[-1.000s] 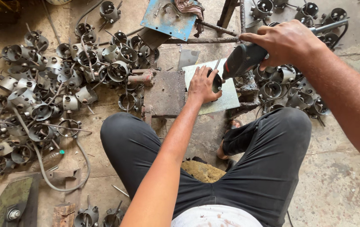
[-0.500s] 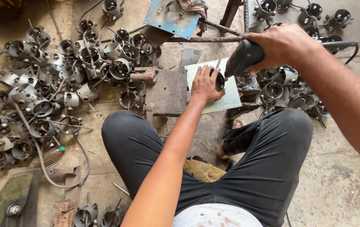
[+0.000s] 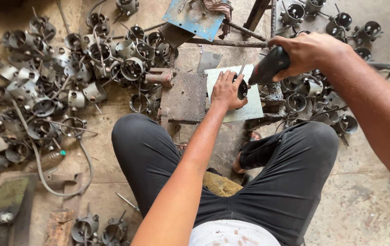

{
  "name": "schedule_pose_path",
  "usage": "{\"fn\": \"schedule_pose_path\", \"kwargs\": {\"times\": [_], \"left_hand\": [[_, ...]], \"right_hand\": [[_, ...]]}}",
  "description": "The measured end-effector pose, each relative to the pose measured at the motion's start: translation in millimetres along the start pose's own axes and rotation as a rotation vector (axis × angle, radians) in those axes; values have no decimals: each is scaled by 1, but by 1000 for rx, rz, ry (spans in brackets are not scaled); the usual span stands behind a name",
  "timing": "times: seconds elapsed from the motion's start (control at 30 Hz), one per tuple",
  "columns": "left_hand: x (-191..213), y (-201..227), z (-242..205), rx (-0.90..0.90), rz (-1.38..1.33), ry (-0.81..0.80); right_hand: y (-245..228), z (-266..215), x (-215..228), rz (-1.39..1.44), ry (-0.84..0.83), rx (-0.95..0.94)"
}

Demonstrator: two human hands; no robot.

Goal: The person sits on the floor in a workshop and uses a handheld power drill to bore holes into small, cylindrical metal parts. They hold each part steady with one hand while operating the drill with the other, then place the finished pieces into a pile on the floor.

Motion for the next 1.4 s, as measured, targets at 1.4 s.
{"fn": "schedule_pose_path", "kwargs": {"times": [1.4], "left_hand": [[19, 9, -5, 9, 41, -107]], "right_hand": [[2, -3, 16, 121, -19, -16]]}}
Point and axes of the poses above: each hand's wrist, its own z-axis towards the middle knuckle, its own x-axis out of the back of the hand, y = z × x, the point moved 5 cm from there along z, towards the middle knuckle, and after that the axes turned 5 degrees about y, right-handed, at the moved point
